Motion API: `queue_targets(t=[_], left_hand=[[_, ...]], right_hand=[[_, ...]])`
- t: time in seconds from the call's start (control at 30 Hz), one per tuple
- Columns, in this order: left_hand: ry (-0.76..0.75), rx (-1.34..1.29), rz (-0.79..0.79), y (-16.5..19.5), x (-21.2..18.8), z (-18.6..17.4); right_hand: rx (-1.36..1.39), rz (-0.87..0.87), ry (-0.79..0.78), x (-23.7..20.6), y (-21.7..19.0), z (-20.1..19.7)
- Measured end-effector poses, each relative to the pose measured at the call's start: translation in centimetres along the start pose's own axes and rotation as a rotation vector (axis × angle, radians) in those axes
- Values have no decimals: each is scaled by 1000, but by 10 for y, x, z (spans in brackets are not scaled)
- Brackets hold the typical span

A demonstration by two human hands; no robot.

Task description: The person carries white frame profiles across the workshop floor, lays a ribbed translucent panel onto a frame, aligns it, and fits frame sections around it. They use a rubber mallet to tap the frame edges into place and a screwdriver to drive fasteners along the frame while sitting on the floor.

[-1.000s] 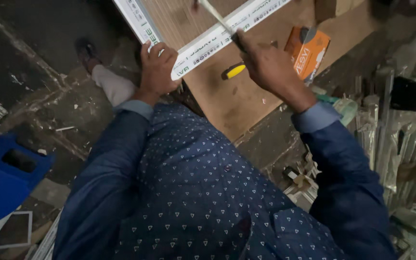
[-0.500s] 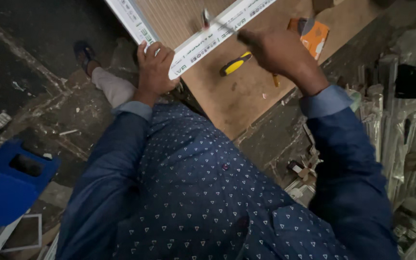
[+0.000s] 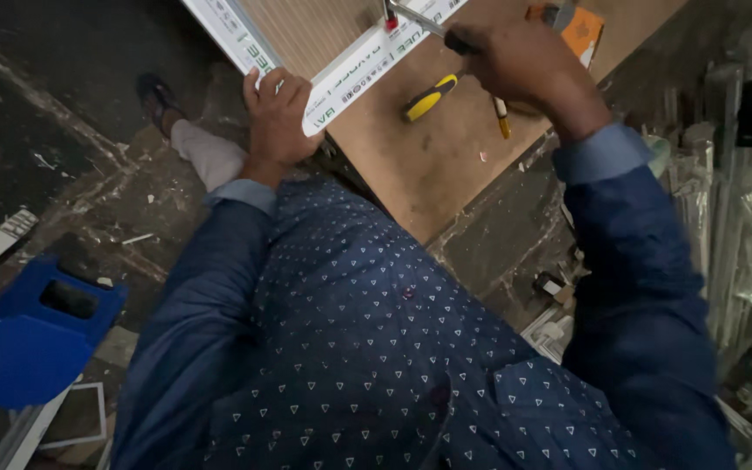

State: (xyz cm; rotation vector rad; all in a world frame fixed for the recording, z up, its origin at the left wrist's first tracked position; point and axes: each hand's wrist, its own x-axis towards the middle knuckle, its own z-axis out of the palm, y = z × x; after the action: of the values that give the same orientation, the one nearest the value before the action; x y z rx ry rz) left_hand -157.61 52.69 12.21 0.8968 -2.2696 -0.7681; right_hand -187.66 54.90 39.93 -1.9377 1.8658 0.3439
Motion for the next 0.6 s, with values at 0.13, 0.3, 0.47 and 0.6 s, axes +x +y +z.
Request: queue_targets(t=[0.13, 0.3, 0.47, 0.6], left_hand=[[-39, 30, -17, 1, -1, -4], [-127, 25, 45, -5, 5, -29], [-152, -277, -155, -11, 34, -62], [-176, -821, -440, -2, 74, -74]], right_hand=[[65, -22, 339, -15, 0, 25], [1377, 501, 203, -44, -35, 89], [1833, 425, 122, -73, -62, 152], [1809, 348, 96, -77, -79, 167]])
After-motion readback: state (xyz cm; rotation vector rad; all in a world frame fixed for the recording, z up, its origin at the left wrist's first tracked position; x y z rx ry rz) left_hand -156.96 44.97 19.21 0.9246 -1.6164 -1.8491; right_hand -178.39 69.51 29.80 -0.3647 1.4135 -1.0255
